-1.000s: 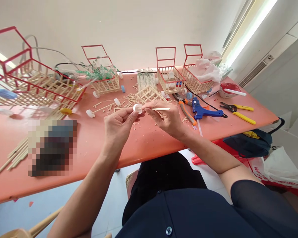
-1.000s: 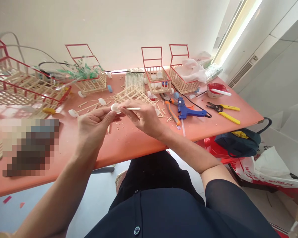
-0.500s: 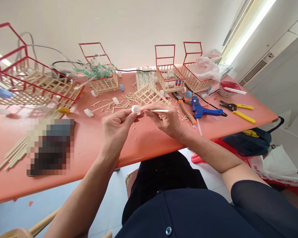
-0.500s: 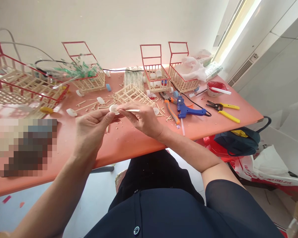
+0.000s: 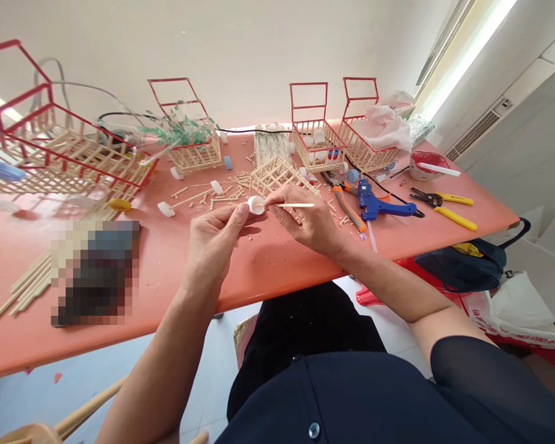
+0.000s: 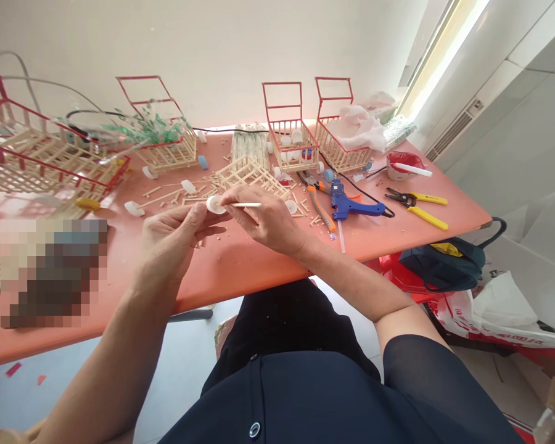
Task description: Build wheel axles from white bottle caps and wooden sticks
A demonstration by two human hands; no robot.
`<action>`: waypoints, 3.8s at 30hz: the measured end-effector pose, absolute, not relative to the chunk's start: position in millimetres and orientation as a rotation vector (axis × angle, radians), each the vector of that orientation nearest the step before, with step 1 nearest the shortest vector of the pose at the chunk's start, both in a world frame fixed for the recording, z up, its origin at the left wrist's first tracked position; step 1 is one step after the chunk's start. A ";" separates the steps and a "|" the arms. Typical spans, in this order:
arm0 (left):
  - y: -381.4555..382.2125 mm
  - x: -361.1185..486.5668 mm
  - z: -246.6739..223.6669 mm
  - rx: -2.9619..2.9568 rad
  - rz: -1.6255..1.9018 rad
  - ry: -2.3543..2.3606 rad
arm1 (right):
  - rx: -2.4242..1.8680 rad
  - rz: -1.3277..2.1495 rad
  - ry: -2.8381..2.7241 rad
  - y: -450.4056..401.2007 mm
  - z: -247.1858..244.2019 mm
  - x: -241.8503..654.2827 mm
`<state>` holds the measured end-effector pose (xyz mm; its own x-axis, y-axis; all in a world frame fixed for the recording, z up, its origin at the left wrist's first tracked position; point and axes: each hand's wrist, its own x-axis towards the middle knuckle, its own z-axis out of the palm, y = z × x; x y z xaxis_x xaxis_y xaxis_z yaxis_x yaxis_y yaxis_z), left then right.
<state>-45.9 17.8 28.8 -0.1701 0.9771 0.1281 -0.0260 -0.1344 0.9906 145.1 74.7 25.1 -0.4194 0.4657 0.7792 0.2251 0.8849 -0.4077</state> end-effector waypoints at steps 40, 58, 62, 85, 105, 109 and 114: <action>18.9 -46.7 28.6 1.098 1.406 1.185 | -0.521 0.266 -1.989 72.7 25.8 145.1; 13.9 -43.7 33.1 1.237 1.460 1.312 | -0.479 0.304 -1.995 71.5 26.6 145.1; 14.7 -45.1 30.8 1.239 1.444 1.306 | -0.501 0.307 -2.003 70.9 26.1 145.2; 13.7 -47.8 31.0 1.216 1.436 1.355 | -0.427 0.302 -2.063 71.2 26.8 147.1; 14.1 -48.6 32.9 1.194 1.426 1.381 | -0.496 0.230 -2.059 70.7 27.8 148.1; 13.2 -46.7 35.7 1.195 1.430 1.398 | -0.523 0.269 -2.069 70.8 26.0 148.1; 14.2 -45.3 35.4 1.135 1.490 1.310 | -0.554 0.519 -1.954 68.1 31.2 146.9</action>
<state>-45.3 14.2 35.4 -0.2474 0.9634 0.1033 -0.0209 -0.1119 0.9935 146.9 68.1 31.2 -0.3964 0.5841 0.7083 0.1553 0.8031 -0.5753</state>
